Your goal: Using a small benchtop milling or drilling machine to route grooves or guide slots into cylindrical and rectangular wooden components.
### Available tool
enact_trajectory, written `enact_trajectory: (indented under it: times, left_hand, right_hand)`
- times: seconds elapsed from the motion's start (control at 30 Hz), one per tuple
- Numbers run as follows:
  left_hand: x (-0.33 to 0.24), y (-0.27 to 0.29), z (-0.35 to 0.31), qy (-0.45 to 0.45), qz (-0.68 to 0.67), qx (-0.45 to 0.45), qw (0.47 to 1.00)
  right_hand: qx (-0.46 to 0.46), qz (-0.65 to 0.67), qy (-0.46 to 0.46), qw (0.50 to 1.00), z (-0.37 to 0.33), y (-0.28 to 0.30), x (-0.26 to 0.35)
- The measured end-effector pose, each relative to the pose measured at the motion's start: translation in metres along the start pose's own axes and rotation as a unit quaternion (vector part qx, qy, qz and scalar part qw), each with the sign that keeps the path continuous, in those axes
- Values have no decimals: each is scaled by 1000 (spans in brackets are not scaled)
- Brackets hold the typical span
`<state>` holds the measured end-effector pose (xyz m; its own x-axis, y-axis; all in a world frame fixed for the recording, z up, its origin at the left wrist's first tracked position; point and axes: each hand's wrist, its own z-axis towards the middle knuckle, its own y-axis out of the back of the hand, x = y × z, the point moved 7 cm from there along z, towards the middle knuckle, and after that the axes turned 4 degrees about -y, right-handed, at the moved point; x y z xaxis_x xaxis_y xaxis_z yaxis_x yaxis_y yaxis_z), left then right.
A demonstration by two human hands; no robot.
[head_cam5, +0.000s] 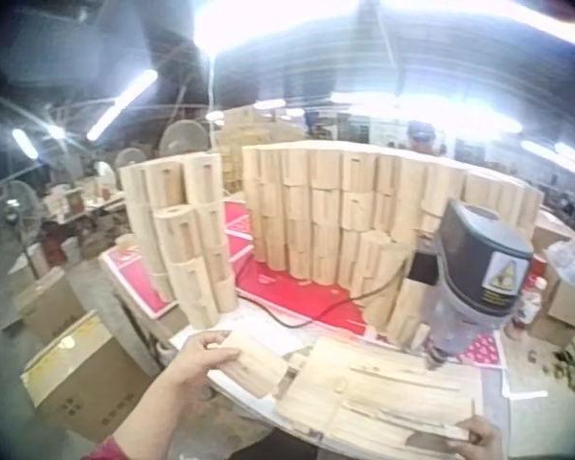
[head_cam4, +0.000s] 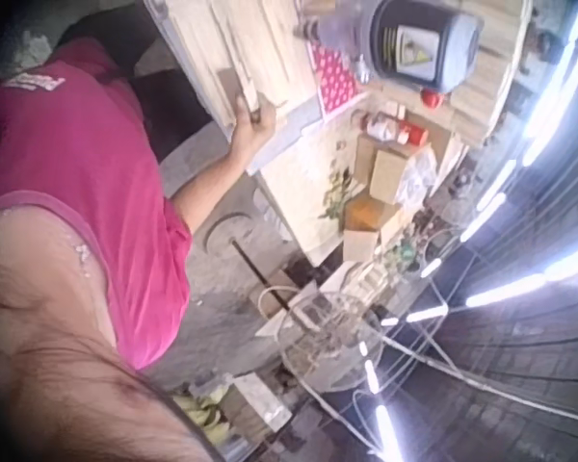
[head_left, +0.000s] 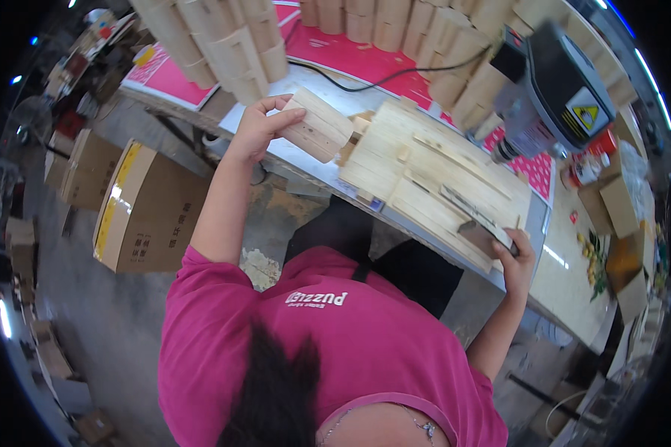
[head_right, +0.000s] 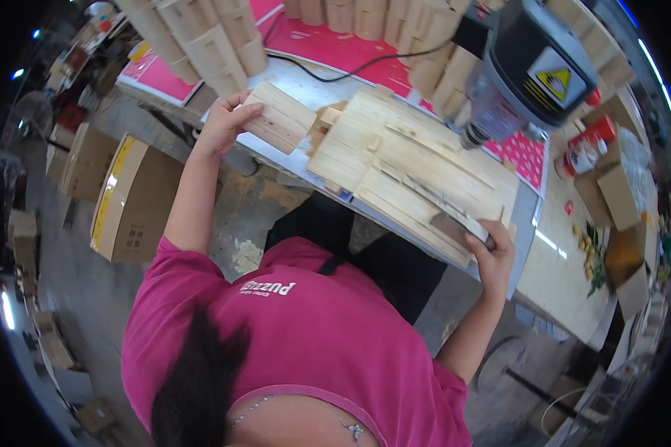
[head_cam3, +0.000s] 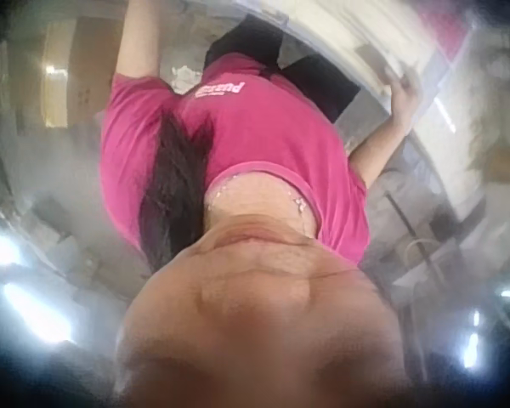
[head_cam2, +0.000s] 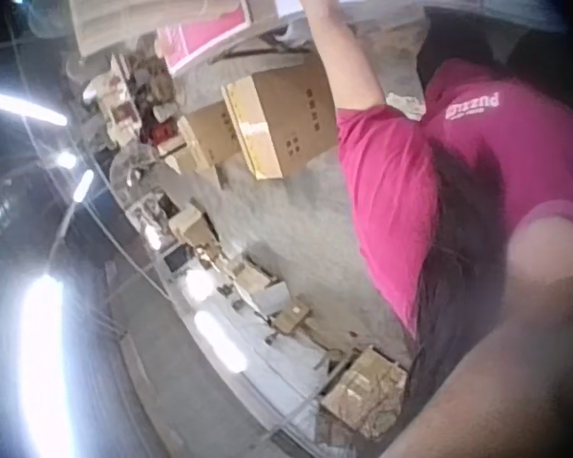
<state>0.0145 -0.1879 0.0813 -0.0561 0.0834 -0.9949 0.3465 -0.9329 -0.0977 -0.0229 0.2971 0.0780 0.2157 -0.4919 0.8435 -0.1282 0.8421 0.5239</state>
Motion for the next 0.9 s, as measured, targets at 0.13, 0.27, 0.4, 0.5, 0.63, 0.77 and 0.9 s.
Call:
enact_trajectory:
  times: [0.13,0.27,0.4,0.5,0.63,0.77,0.9]
  left_hand:
    - [-10,29,0,-163,241,-93,952]
    - [11,35,-6,-256,395,-149,869]
    - [53,41,-11,-150,255,-240,924]
    - [71,35,-7,-109,214,-274,931]
    - [55,3,5,-127,266,-307,905]
    - [49,-7,14,-183,272,-353,876]
    - [50,0,5,-198,165,-339,905]
  right_hand:
    - [8,77,-4,997,0,-9,-2]
    - [-4,68,-10,998,1,-10,-5]
    - [-23,86,-18,996,-1,-10,-10]
    - [-21,81,-23,996,-2,-7,-12]
    - [-24,91,-21,995,-4,-6,-15]
    - [-35,86,-30,995,-6,-7,-12]
    - [-12,75,-15,997,-8,-9,-1]
